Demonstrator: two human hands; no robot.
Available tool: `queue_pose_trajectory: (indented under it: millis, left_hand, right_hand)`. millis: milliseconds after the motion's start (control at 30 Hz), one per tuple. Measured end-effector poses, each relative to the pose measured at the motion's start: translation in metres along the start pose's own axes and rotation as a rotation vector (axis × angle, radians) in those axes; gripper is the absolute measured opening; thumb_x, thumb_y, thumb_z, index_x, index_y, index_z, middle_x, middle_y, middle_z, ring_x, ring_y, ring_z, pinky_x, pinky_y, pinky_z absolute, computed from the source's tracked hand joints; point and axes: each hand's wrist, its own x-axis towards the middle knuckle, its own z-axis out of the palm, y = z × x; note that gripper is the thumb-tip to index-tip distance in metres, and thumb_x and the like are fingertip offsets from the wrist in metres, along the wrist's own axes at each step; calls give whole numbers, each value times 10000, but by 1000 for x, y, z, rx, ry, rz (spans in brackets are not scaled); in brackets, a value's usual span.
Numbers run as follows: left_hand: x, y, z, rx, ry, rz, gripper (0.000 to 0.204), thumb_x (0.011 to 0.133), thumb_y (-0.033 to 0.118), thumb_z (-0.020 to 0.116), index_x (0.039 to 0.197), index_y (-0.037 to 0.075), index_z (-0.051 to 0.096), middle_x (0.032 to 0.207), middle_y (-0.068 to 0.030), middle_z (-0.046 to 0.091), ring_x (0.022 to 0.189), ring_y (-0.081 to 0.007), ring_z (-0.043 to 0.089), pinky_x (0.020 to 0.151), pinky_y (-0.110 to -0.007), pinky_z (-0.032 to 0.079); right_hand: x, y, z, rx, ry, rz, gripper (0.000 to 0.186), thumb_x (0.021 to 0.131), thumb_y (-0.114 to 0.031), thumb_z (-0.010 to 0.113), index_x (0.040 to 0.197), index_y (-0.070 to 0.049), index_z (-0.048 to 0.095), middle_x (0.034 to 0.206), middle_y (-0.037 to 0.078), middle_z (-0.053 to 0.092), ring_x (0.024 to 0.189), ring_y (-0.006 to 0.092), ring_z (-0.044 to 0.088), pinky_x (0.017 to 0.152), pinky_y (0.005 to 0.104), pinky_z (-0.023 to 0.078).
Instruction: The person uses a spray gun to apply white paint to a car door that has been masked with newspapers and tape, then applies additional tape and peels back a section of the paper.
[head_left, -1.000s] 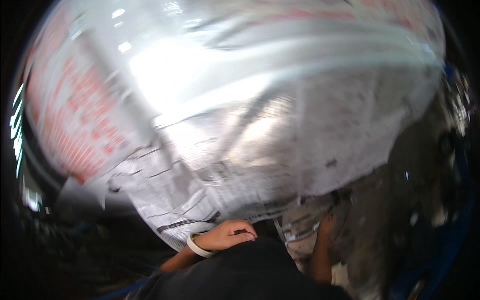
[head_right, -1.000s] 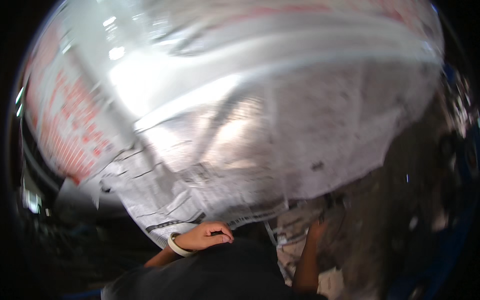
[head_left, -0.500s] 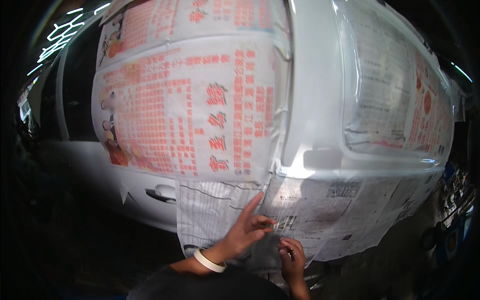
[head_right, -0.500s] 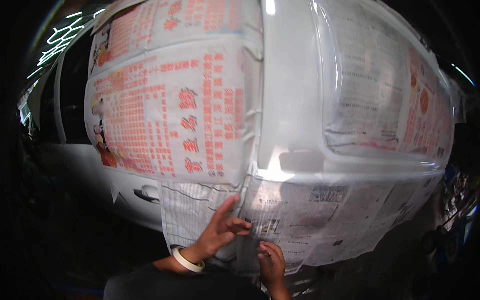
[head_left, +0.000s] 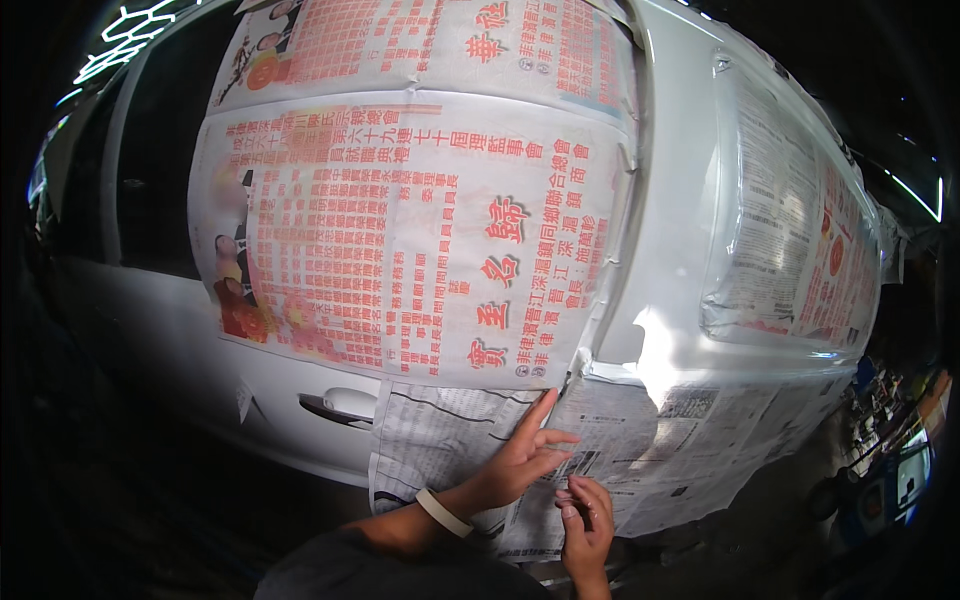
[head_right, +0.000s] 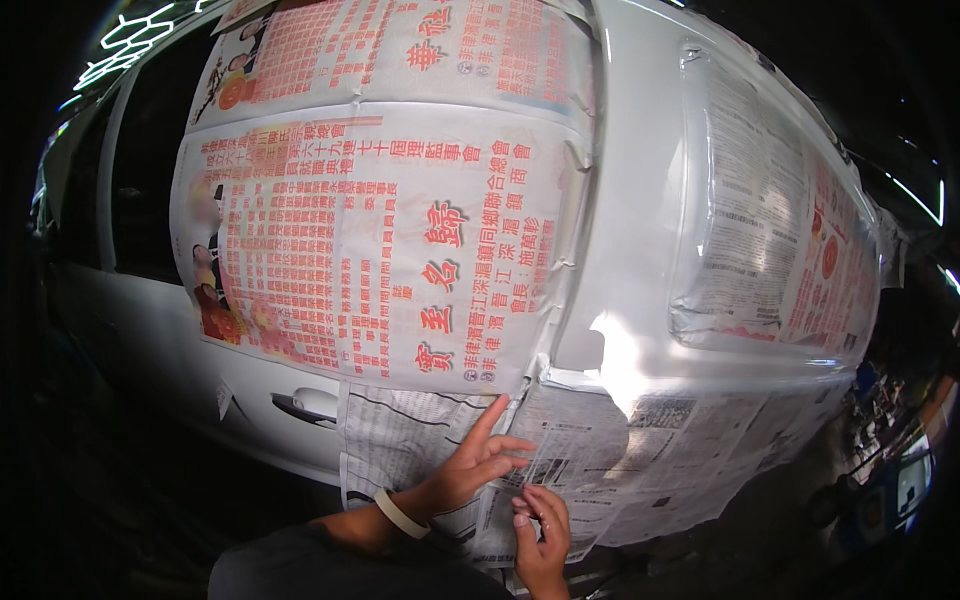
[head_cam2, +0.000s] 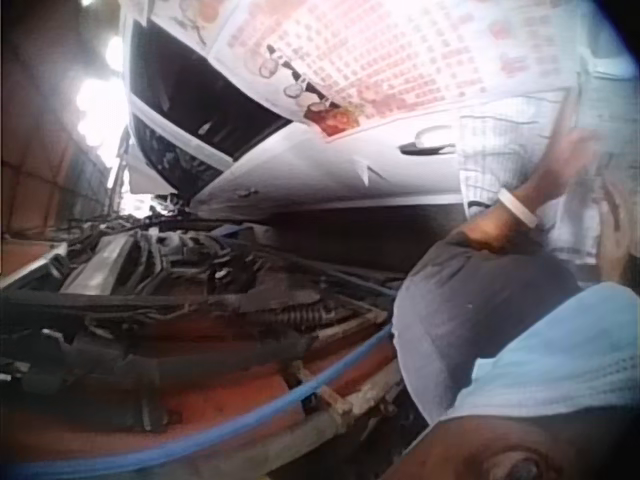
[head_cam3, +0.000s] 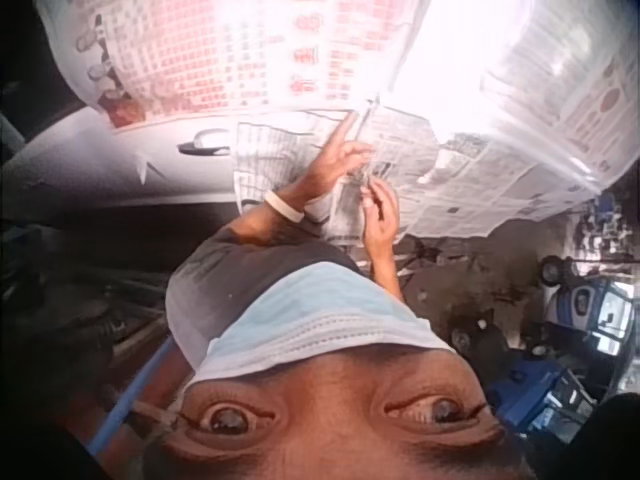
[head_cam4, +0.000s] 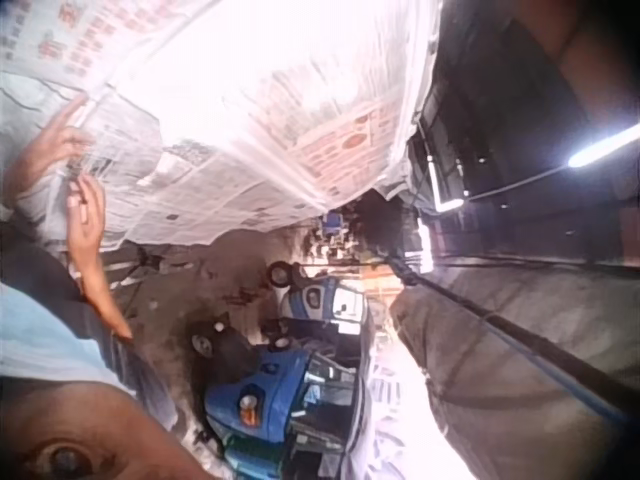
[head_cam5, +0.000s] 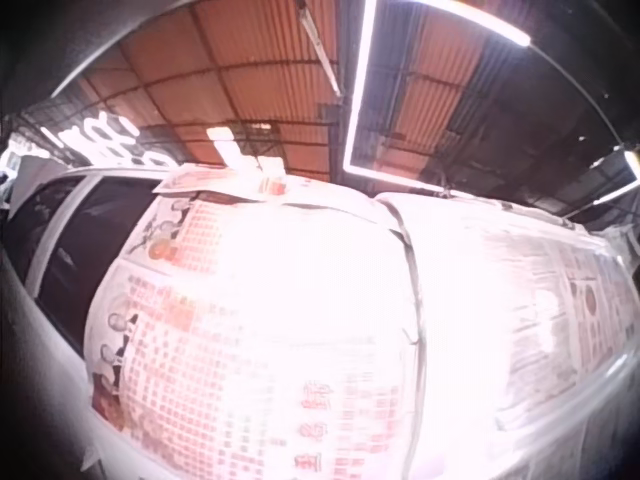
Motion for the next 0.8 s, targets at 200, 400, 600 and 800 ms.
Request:
queue_pose_trajectory:
  millis: [200, 400, 600, 800]
  left_hand:
    - [4, 2, -8, 17, -41, 14, 774, 1023, 45, 471, 1619, 79, -21, 1626, -169, 136, 1272, -226, 531, 1030, -367, 461]
    - [10, -1, -15, 86, -95, 5, 756, 1034, 76, 467, 1617, 64, -14, 1631, -147, 101, 1216, -182, 551, 999, -317, 467]
    - [13, 1, -18, 29, -115, 12, 728, 1067, 198, 435, 1611, 37, -21, 1620, -142, 132, 1236, -189, 514, 1054, -345, 429]
    - [10, -13, -20, -113, -62, 90, 749, 1043, 201, 449, 1609, 18, -6, 1685, -109, 6, 1517, -283, 173, 1208, -471, 219]
  right_hand:
    - [0, 2, 12, -45, 0, 1, 291, 974, -51, 568, 1228, 81, 621, 1307, 195, 559, 1033, 254, 674, 901, 348, 560]
    - [2, -3, 25, -63, 46, 30, 281, 978, -45, 557, 1218, 86, 625, 1296, 202, 562, 1038, 272, 677, 911, 351, 546]
    - [13, -8, 34, -125, 61, -2, 289, 988, -47, 520, 1227, 80, 622, 1309, 200, 541, 1070, 269, 652, 911, 356, 544]
    - [41, 0, 37, -211, 138, -17, 346, 1014, -103, 497, 1294, 80, 584, 1423, 184, 490, 1256, 262, 539, 969, 356, 518]
